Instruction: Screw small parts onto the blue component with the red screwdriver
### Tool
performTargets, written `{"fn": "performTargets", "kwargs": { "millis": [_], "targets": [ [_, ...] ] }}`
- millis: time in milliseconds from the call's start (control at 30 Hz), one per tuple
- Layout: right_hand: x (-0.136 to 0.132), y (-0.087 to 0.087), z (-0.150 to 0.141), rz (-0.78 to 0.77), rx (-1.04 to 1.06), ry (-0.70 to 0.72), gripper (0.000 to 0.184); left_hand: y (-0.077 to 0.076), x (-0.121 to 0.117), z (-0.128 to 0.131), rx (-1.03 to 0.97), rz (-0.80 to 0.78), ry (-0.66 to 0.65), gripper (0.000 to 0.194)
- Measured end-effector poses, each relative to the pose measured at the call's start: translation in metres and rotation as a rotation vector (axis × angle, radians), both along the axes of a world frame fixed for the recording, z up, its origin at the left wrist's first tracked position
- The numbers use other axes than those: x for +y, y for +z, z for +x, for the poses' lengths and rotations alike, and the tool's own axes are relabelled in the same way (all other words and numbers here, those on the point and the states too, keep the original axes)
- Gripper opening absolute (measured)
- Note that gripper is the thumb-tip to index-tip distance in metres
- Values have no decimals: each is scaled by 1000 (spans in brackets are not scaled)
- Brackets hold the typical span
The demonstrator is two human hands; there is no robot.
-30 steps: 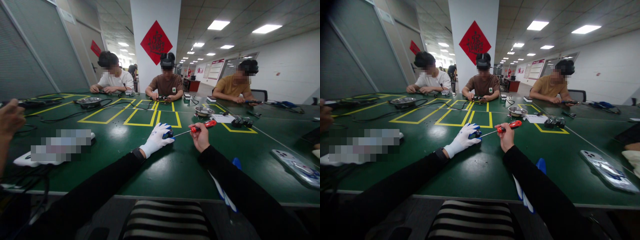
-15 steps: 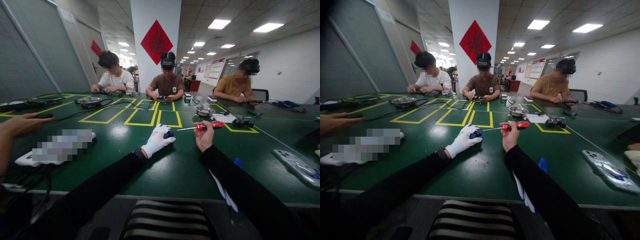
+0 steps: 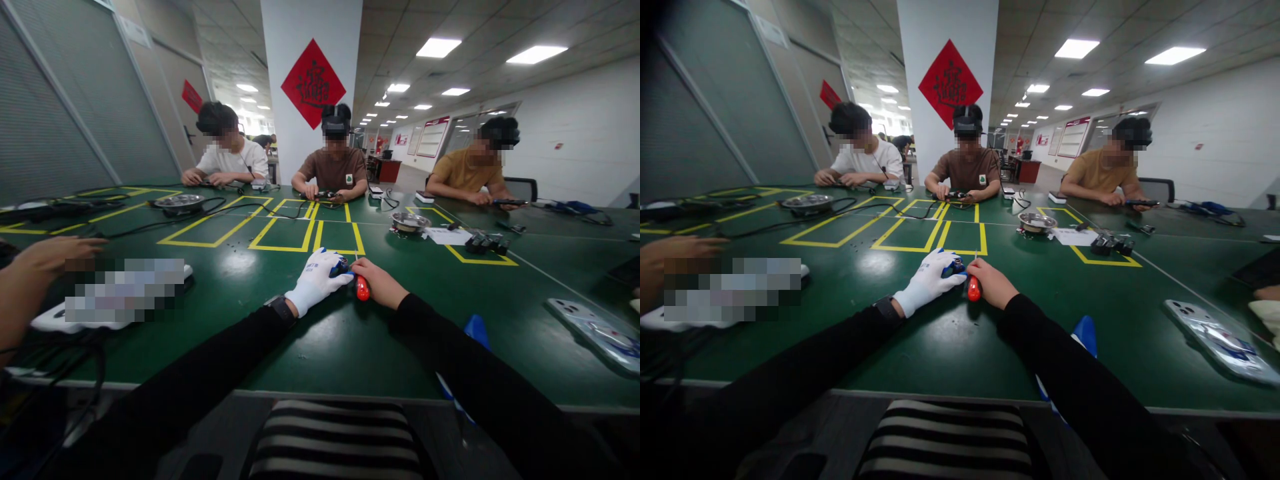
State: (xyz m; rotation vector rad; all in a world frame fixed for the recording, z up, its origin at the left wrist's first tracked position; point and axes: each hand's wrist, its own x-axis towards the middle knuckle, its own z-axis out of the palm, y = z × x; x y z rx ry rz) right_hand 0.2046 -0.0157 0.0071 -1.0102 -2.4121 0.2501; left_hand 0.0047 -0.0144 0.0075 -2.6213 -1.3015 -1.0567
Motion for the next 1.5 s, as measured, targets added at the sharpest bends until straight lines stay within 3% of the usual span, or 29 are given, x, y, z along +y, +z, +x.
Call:
{"fn": "performTargets", "kwargs": {
  "millis": [200, 333, 500, 733, 1133, 1500],
  "targets": [
    [1, 3, 1, 0, -99, -44, 38, 2, 0, -1, 35, 12, -12, 37],
    [-5, 13, 2, 114, 53, -64, 24, 2, 0, -2, 69, 58, 3, 41],
    [-10, 18, -3, 129, 140, -23, 13, -1, 1, -2, 100, 133, 10, 48],
    [-8, 17, -1, 146, 85, 20, 14, -3, 9, -6, 89, 106, -67, 44],
    [-7, 15, -9, 373, 37, 95, 7, -1, 16, -10, 121, 99, -138, 40],
    [-14, 21, -14, 336, -75, 69, 12, 3, 15, -10, 142, 98, -129, 37]
  ]
}}
